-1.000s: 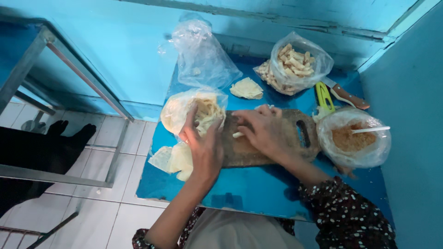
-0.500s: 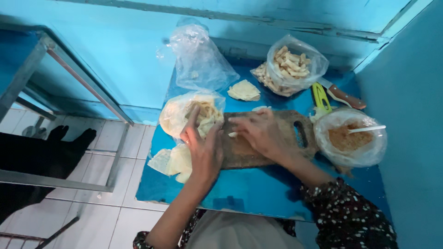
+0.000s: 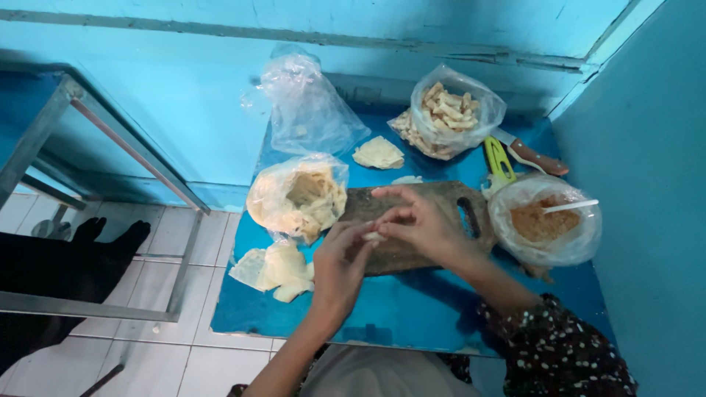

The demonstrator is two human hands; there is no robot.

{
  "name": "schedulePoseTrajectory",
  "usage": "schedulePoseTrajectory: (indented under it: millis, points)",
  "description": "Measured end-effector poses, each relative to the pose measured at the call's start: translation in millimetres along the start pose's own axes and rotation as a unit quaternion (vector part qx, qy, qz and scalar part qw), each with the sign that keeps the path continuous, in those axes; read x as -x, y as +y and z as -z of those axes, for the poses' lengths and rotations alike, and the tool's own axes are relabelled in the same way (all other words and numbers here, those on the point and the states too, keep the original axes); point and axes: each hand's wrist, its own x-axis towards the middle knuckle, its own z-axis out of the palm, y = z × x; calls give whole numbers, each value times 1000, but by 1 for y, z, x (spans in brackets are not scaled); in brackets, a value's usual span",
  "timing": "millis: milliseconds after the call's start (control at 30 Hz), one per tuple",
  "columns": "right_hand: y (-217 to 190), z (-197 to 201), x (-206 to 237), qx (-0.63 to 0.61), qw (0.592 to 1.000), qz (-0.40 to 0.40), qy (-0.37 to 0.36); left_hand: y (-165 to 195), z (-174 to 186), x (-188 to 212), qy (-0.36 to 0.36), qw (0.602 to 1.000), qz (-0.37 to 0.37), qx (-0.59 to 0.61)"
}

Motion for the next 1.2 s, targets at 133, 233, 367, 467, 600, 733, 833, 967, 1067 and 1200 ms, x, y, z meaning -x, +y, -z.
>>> schedulePoseTrajectory:
  millis: [133,233,367,467,600,733,833,967,1067,1200]
  points:
    - [-22,-15,17,102,991,77,38,5,3,6,43,991,9,128]
    - [-35,-26,30,261,944,197,47,7,9,9,53,975,7,216]
    - [-43,-30,33,201,960,187,52,11,15,15,13,954,36,297]
    - [-41,-26,32,78,990,107,46,13,13,18,5,930,60,362]
    - [-34,-28,36,21,992,123,33,10,10,20,15,930,-3,368]
    - [-33,-34,41,74,984,156,43,5,10,22,31,924,0,381]
    - [-37,-39,44,210,945,237,76,3,12,22,34,912,8,409]
    - [-40,-43,45,284,910,284,104,0,10,24,36,902,29,428]
    - [-41,-47,44,221,941,241,88,-4,8,27,41,901,34,430]
    - [-52,-35,34,373,905,162,122,-13,13,27,81,912,36,400]
